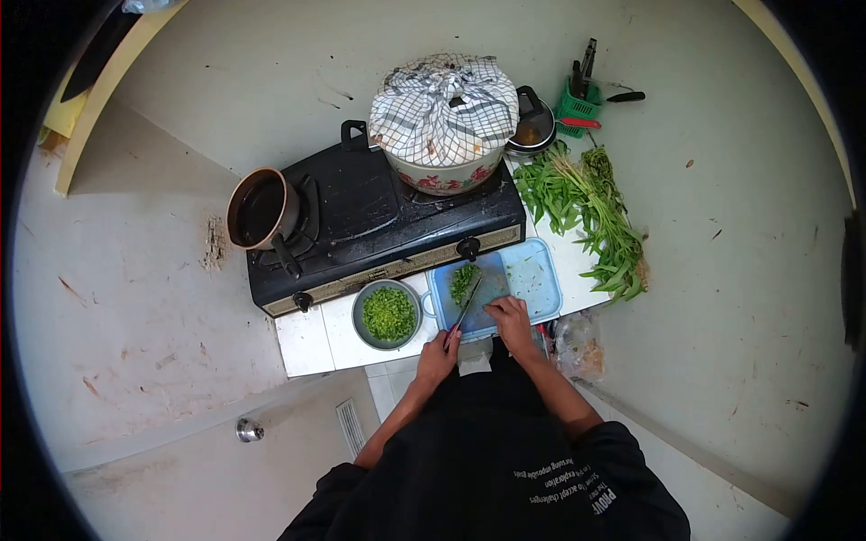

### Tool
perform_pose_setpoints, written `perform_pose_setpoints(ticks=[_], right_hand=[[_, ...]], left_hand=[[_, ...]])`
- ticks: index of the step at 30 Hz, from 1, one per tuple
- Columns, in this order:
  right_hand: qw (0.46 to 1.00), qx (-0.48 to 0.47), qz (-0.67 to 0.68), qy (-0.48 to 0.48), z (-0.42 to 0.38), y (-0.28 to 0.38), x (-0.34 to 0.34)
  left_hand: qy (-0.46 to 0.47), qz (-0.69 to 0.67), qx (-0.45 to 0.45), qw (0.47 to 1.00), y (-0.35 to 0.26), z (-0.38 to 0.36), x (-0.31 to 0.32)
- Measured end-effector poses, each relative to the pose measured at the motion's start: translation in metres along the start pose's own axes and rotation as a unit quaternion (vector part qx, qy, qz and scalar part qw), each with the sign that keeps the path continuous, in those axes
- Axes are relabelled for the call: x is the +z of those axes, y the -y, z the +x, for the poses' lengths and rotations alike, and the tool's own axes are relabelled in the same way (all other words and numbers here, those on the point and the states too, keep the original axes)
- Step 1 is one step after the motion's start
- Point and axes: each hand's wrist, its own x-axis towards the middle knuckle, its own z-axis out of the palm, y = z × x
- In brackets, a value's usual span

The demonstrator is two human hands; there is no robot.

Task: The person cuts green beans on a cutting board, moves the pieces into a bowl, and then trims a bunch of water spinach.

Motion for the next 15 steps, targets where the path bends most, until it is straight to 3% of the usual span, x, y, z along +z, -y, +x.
perform_pose_setpoints(ticks=[8, 11, 15], right_hand=[[0.988, -0.032, 0.042, 0.143, 0.029, -0.025, -0.012], [0.98, 0.038, 0.114, 0.155, 0.043, -0.025, -0.008], [0.985, 0.013, 0.066, 0.158, 0.047, -0.029, -0.009]], left_hand=[[0.005, 0.0, 0.007, 1.0, -0.005, -0.002, 0.001], [0.003, 0.0, 0.0, 1.0, -0.005, -0.001, 0.002], [-0.012, -0.007, 0.008, 1.0, -0.005, 0.0, 0.001]])
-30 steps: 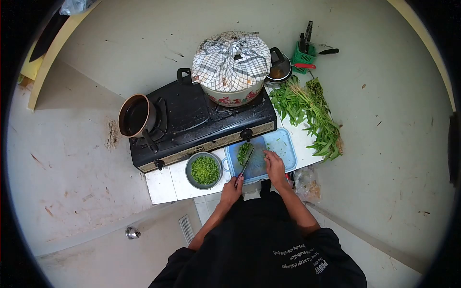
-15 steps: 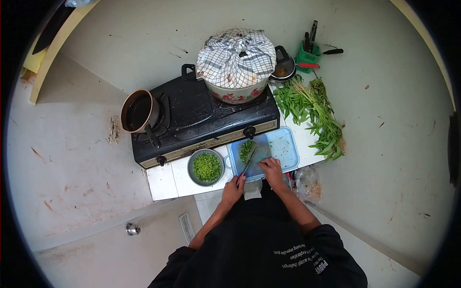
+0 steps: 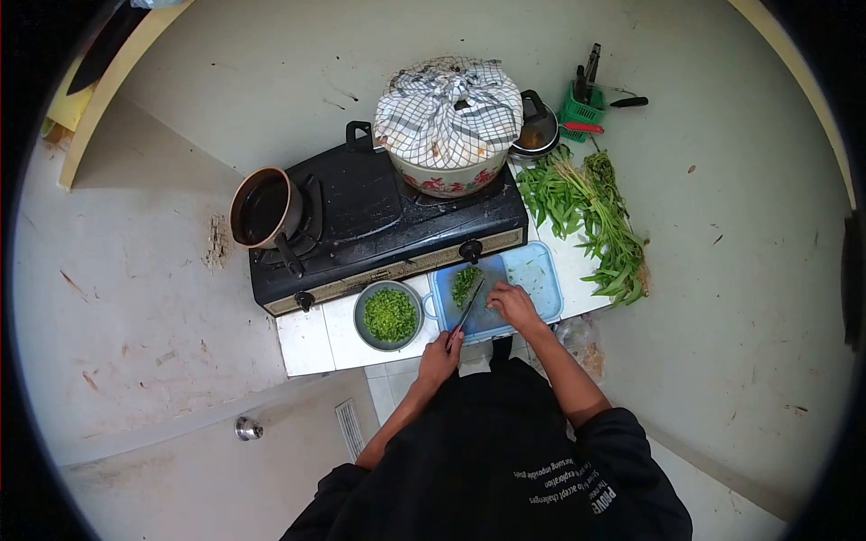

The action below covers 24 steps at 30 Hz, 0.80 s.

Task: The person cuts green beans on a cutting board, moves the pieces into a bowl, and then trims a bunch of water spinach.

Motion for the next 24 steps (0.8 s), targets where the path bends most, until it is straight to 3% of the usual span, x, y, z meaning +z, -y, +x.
perform_pose_setpoints(ticks=[8, 24], right_hand=[[0.983, -0.08, -0.14, -0.089, -0.033, 0.012, 0.018], [0.978, -0.002, -0.12, -0.168, -0.029, 0.018, 0.048]], left_hand=[[-0.006, 0.001, -0.003, 1.0, 0.0, -0.001, -0.001], [0.039, 0.012, -0.035, 0.999, -0.017, -0.002, 0.014]])
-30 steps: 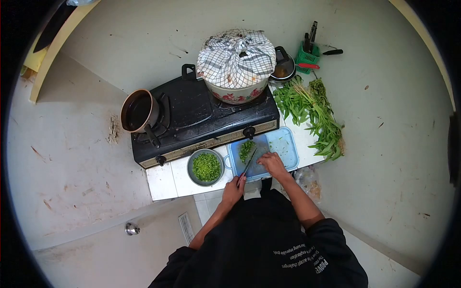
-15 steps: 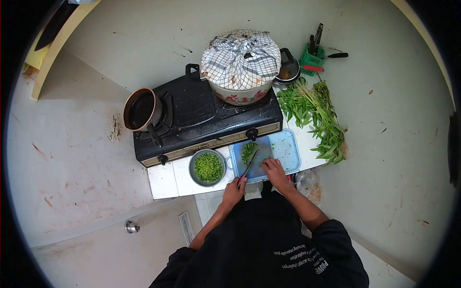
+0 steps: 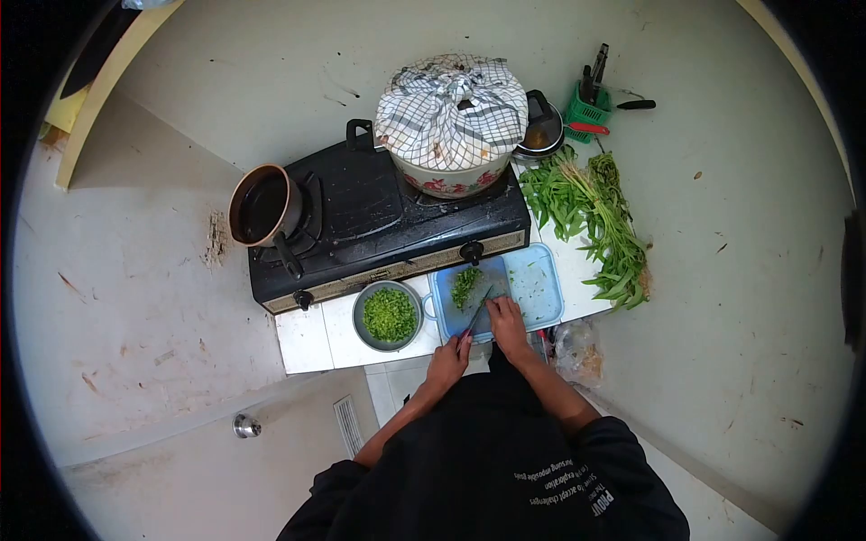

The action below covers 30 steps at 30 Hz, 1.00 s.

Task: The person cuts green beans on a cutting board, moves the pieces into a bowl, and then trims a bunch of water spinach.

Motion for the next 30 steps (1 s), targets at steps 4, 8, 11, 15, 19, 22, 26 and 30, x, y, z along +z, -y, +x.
perform_pose_setpoints(ticks=[4, 8, 11, 15, 19, 22, 26, 30], right_hand=[[1.0, -0.002, -0.012, 0.013, 0.0, 0.002, -0.004], [1.0, 0.001, -0.005, 0.026, 0.001, 0.004, -0.006], [0.999, 0.007, -0.012, 0.031, 0.001, 0.005, -0.006], [1.0, 0.007, -0.006, 0.025, 0.001, 0.004, -0.005], [1.0, 0.003, -0.001, 0.026, 0.003, 0.005, -0.008], [1.0, 0.001, -0.003, 0.024, 0.001, 0.002, -0.005], [0.999, -0.005, -0.007, 0.031, 0.002, -0.001, -0.007], [1.0, -0.007, 0.008, 0.021, 0.001, -0.004, -0.009]], left_hand=[[0.007, 0.012, -0.004, 1.0, 0.002, -0.001, 0.001], [0.012, 0.023, -0.01, 1.0, 0.001, -0.003, 0.001], [0.017, 0.035, -0.027, 0.999, 0.001, -0.003, 0.0], [0.013, 0.028, -0.024, 0.999, 0.004, -0.006, 0.0], [0.013, 0.027, -0.014, 0.999, 0.007, -0.007, 0.002], [0.013, 0.032, -0.008, 0.999, 0.012, -0.005, 0.006], [0.005, 0.047, -0.013, 0.999, 0.003, 0.011, 0.012], [-0.048, 0.014, -0.01, 0.999, -0.006, 0.026, 0.025]])
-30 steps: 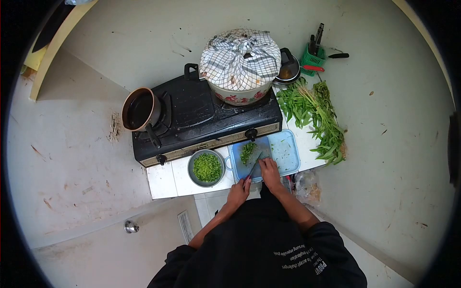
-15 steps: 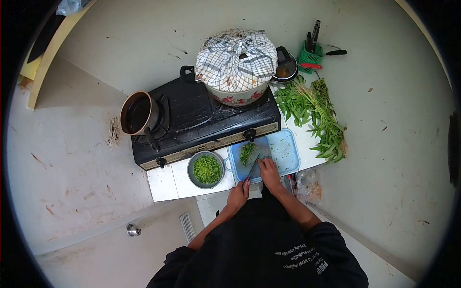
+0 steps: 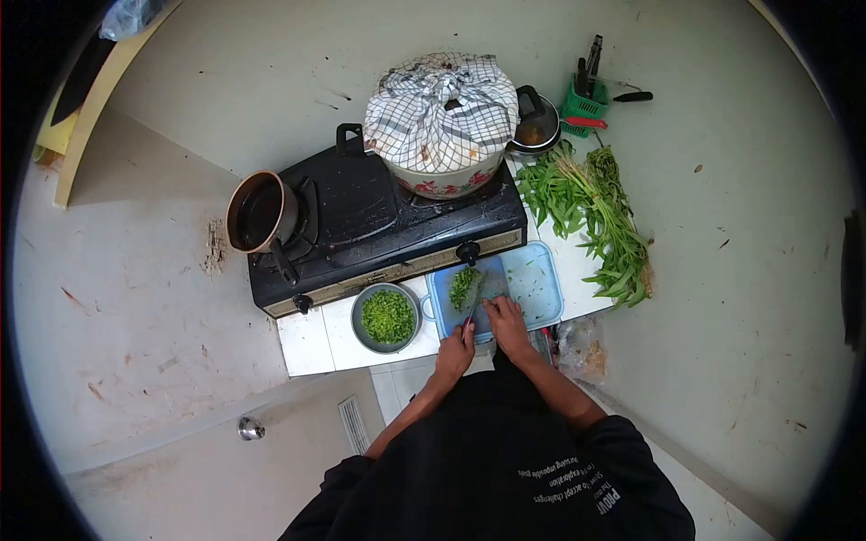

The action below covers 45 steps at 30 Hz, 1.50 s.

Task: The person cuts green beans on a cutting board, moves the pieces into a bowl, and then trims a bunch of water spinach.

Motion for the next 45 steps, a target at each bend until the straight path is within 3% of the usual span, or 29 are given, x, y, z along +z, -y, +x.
perform_pose_setpoints(ticks=[8, 18, 25, 32, 45], right_hand=[[0.999, -0.024, 0.025, 0.018, 0.003, -0.015, 0.004], [0.996, -0.071, 0.058, 0.016, 0.008, -0.028, 0.006], [0.994, -0.066, 0.086, 0.024, 0.006, -0.031, -0.001], [0.991, -0.072, 0.106, 0.027, 0.007, -0.035, 0.001], [0.988, -0.053, 0.142, 0.003, 0.011, -0.035, -0.005]], left_hand=[[0.003, -0.036, -0.015, 0.999, 0.0, -0.03, 0.012], [-0.055, -0.023, -0.092, 0.994, -0.024, -0.032, 0.04], [-0.131, -0.104, -0.088, 0.982, -0.038, -0.027, 0.041], [-0.093, -0.084, -0.109, 0.986, -0.045, -0.048, 0.044], [-0.124, -0.075, -0.097, 0.985, -0.043, -0.03, 0.04]])
